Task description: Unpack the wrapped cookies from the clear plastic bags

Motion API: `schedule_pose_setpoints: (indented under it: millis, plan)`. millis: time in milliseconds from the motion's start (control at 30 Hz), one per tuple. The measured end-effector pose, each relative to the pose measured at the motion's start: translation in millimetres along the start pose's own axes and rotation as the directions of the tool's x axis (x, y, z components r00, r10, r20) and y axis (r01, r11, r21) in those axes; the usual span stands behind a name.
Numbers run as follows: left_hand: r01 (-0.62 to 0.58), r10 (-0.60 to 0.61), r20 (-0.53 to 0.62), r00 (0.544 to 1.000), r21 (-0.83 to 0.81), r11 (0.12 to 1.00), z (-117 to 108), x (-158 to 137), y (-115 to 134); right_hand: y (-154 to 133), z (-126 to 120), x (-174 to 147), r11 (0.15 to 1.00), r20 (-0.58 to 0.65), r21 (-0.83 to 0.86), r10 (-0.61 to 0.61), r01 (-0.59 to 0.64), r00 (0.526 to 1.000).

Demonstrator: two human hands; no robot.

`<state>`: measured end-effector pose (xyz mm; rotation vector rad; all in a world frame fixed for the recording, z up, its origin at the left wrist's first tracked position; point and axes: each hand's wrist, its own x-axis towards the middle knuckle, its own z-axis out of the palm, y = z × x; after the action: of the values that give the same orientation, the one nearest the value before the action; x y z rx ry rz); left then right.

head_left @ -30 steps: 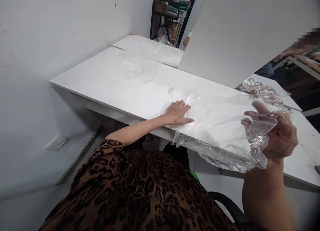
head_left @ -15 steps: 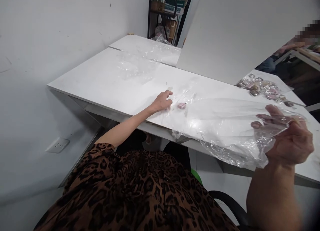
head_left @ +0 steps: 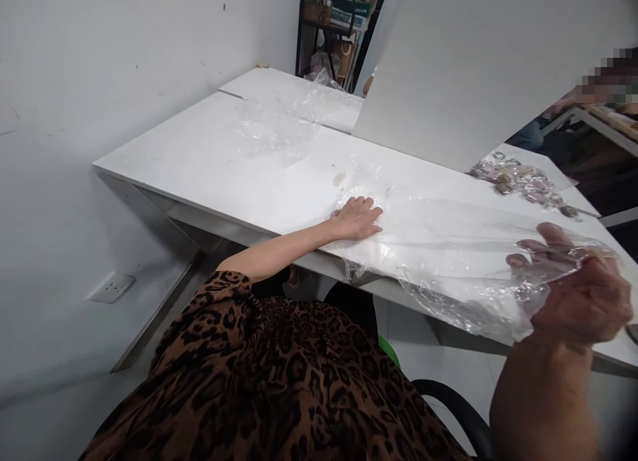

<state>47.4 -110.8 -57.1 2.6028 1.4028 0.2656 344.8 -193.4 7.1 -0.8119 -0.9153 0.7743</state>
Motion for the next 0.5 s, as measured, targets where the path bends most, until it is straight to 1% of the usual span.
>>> schedule_pose_setpoints:
  millis: [67, 133, 233, 333, 400, 433, 500]
  plan:
    - [0.012, -0.011, -0.019, 1.0, 0.035, 0.999, 4, 6, -2, -5, -1, -2, 0.999, 0.03, -0.032, -0.025, 0.026, 0.999]
    - [0.038, -0.037, -0.04, 0.999, 0.033, 0.999, 7, 9, -9, -11, -3, -4, 0.996, 0.043, -0.069, -0.05, 0.053, 0.998]
    - [0.06, -0.061, -0.054, 0.997, -0.017, 0.998, 6, 6, -20, -17, -4, -7, 0.989, 0.006, -0.137, -0.061, 0.061, 0.998]
    - [-0.024, 0.023, -0.045, 0.999, -0.029, 0.999, 6, 2, -21, -19, 0, -11, 0.973, -0.027, -0.227, -0.053, 0.046, 0.998]
    - [-0.092, 0.092, 0.0, 0.996, -0.002, 0.996, 7, 2, -16, -20, 4, -14, 0.962, -0.024, -0.272, -0.028, 0.02, 0.999]
    - [-0.111, 0.111, 0.019, 0.994, 0.014, 0.994, 9, 3, -14, -21, 6, -16, 0.957, -0.021, -0.289, -0.014, 0.007, 1.0]
    - [-0.113, 0.112, 0.02, 0.993, 0.044, 0.993, 11, 7, -13, -23, 9, -18, 0.949, -0.016, -0.316, 0.003, -0.008, 1.0]
